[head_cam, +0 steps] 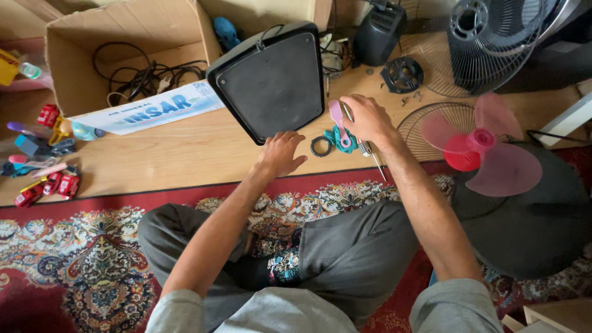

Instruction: The person sits on the floor and cleans the back panel of a black electronic device with a cloth. They then use a screwdriver to remove and reinsert screws on the panel, handling a power cord at the end.

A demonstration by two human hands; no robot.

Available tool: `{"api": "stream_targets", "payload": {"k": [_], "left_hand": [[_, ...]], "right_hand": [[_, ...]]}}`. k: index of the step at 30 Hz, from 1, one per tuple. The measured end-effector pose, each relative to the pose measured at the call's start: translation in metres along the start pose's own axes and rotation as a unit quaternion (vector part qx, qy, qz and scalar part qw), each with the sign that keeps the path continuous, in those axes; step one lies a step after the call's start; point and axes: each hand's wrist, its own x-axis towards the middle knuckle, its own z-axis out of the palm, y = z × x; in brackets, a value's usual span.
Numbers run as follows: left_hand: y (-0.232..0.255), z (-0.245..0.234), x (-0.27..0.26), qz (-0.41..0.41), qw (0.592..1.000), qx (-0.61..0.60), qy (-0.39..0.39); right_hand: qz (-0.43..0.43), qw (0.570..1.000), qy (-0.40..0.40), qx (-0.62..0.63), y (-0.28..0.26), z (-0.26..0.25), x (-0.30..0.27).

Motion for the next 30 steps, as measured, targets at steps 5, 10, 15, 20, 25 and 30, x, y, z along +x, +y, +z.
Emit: {"api": "stream_targets", "payload": {"k": [5,10,15,20,25,30], "left_hand": [[-0.002,0.036,0.026,-0.003,1.000,-0.009,-0.016],[-0.002,0.064,0.046,-0.026,0.999,0.005,-0.045],[0.007,0.079,0.060,-0.036,0.998,0.025,-0.055],[0.016,0.095,0.071,-0.050,0.997,0.018,-0.058],[0.018,0.116,0.081,-0.043,0.998,0.019,-0.031],[0.014,0.140,0.090,-0.024,0.998,0.054,-0.022]], "right_hand": [[0.033,0.999,-0.003,0.036,0.029,0.023,0.011],[0.069,0.997,0.015,0.044,0.061,0.059,0.024],[0.134,0.990,0.039,0.029,0.088,0.098,0.029],[0.146,0.988,0.043,0.039,0.112,0.126,0.023],[0.142,0.989,0.038,0.033,0.126,0.145,0.023],[0.165,0.985,0.033,-0.026,0.119,0.160,0.028]]}}
